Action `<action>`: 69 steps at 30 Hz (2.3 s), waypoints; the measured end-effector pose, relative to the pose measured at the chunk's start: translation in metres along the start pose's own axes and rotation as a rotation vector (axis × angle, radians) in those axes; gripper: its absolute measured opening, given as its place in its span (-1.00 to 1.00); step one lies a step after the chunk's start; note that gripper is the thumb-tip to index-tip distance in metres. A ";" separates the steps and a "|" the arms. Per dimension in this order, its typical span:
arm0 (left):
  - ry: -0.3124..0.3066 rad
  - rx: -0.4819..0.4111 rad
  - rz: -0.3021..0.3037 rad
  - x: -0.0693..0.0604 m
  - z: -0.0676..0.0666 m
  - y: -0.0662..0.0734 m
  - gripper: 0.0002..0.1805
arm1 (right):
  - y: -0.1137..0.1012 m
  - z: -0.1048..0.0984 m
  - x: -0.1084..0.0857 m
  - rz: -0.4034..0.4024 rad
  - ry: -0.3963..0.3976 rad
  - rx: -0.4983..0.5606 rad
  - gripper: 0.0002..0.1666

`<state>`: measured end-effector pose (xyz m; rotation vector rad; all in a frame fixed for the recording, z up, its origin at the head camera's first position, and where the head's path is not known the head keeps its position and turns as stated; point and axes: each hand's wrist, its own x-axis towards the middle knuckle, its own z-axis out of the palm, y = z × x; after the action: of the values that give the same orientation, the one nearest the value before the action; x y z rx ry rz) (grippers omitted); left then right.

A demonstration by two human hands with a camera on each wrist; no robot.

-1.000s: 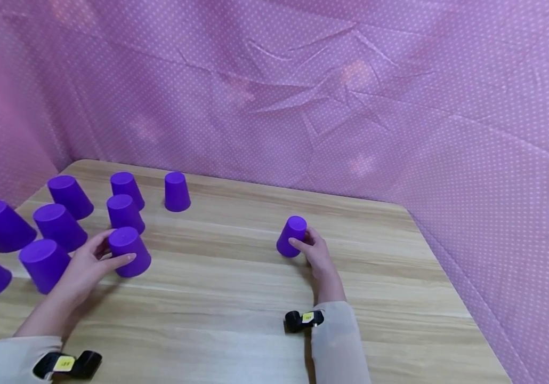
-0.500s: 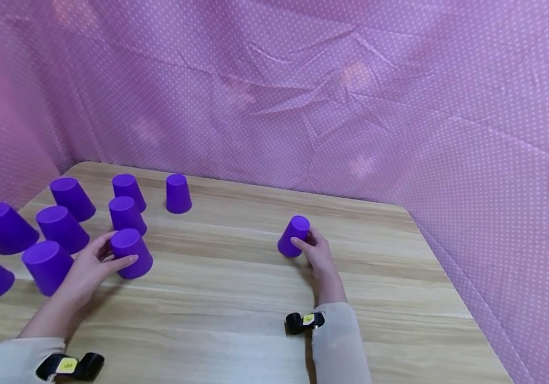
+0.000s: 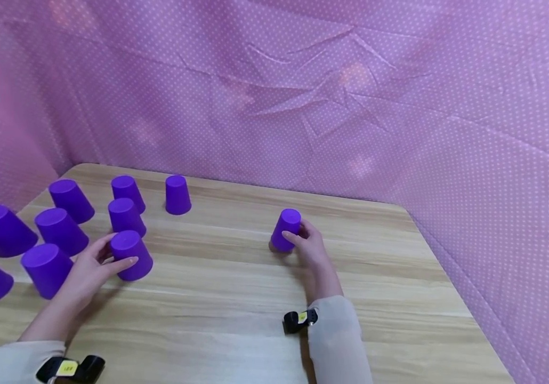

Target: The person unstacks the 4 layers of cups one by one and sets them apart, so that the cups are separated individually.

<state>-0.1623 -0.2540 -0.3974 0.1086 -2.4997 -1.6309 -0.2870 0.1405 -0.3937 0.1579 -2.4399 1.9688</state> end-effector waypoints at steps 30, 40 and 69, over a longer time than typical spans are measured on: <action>0.034 -0.027 0.000 -0.005 0.001 0.005 -0.15 | -0.058 0.092 0.014 -0.097 -0.339 0.044 -0.41; 0.028 -0.038 -0.004 -0.002 0.006 0.003 -0.14 | -0.056 0.121 0.017 -0.083 -0.321 0.038 -0.40; 0.054 -0.041 -0.027 -0.005 0.005 0.005 -0.18 | -0.048 0.208 0.007 -0.011 -0.294 0.039 -0.40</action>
<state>-0.1583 -0.2470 -0.3954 0.1800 -2.4345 -1.6654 -0.2772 -0.0725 -0.3909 0.4942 -2.5596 2.1242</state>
